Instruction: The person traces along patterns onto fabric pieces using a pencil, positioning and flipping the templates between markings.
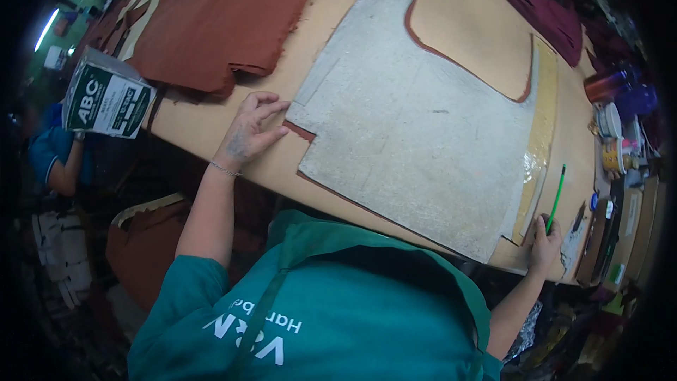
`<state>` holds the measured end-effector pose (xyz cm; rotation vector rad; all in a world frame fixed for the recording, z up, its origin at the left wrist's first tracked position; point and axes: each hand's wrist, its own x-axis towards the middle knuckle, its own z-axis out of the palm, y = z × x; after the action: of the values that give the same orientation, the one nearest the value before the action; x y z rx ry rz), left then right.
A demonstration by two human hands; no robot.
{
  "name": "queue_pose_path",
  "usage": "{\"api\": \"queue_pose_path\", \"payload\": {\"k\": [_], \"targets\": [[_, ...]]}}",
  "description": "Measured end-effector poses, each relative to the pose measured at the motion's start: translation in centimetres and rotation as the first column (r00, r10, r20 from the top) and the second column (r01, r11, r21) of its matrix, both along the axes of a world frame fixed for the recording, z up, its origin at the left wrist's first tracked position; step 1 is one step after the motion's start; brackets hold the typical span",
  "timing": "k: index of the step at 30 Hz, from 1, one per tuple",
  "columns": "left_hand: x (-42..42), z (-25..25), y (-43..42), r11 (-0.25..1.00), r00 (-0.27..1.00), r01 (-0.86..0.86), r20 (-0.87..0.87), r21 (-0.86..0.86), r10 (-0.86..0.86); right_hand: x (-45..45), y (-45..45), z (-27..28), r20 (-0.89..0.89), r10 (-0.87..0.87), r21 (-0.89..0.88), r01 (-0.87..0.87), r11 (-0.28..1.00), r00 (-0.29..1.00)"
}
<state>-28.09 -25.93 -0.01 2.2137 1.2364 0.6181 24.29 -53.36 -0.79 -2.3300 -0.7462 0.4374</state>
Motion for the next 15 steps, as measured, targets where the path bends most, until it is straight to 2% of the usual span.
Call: {"api": "queue_pose_path", "payload": {"k": [2, 3, 4, 5, 6, 7, 8, 9, 10, 12, 13, 15], "targets": [[-0.3, -0.4, 0.1, 0.998, 0.999, 0.041, 0.011, 0.048, -0.042, -2.0, 0.9, 0.8, 0.045, 0.038, 0.094, -0.042, 0.995, 0.998], [-0.6, -1.1, 0.4, 0.993, 0.995, 0.088, 0.044, 0.08, -0.092, -1.9, 0.9, 0.1, -0.099, -0.003, 0.21, 0.024, 0.977, 0.995], [-0.3, -0.6, 0.2, 0.996, 0.999, 0.054, -0.013, 0.074, -0.053, -3.6, 1.8, 2.1, -0.077, -0.046, 0.111, 0.055, 0.992, 0.996], [-0.3, -1.1, 0.3, 0.995, 0.996, 0.073, 0.05, 0.068, -0.077, -2.8, 1.2, 1.1, -0.084, -0.063, 0.171, 0.077, 0.982, 0.994], [-0.7, -1.8, 1.1, 0.99, 0.994, 0.107, 0.018, 0.089, -0.109, -2.6, 1.1, 1.0, -0.025, -0.09, 0.121, 0.092, 0.988, 0.996], [0.3, -0.9, 0.8, 0.997, 0.994, 0.075, 0.079, -0.003, -0.075, -2.2, 0.8, 0.7, 0.097, -0.067, 0.088, 0.058, 0.994, 0.993], [-0.2, -0.7, 0.6, 0.997, 0.997, 0.078, -0.005, -0.009, -0.078, -2.4, 0.7, 0.6, 0.119, -0.069, 0.152, 0.05, 0.987, 0.991], [0.3, -0.3, 0.5, 0.996, 0.996, 0.082, -0.017, -0.014, -0.083, -1.9, 0.3, 0.0, 0.098, -0.07, 0.183, 0.051, 0.982, 0.993], [0.4, -0.5, 0.5, 0.995, 0.995, 0.099, 0.011, -0.033, -0.098, -1.8, 0.2, -0.5, 0.069, -0.053, 0.215, 0.037, 0.976, 0.996], [0.1, -0.3, 0.5, 0.992, 0.994, 0.104, 0.039, -0.066, -0.102, -1.8, 0.3, -0.4, -0.062, -0.135, 0.264, 0.146, 0.953, 0.989], [0.2, 0.1, 0.5, 0.992, 0.993, 0.119, -0.002, -0.045, -0.119, -1.8, 0.7, -0.2, -0.132, -0.164, 0.286, 0.196, 0.938, 0.978], [0.5, 0.3, 0.7, 0.995, 0.998, 0.045, 0.049, -0.09, -0.041, -2.2, 1.7, 0.8, -0.353, -0.188, 0.479, 0.35, 0.805, 0.916]]}}
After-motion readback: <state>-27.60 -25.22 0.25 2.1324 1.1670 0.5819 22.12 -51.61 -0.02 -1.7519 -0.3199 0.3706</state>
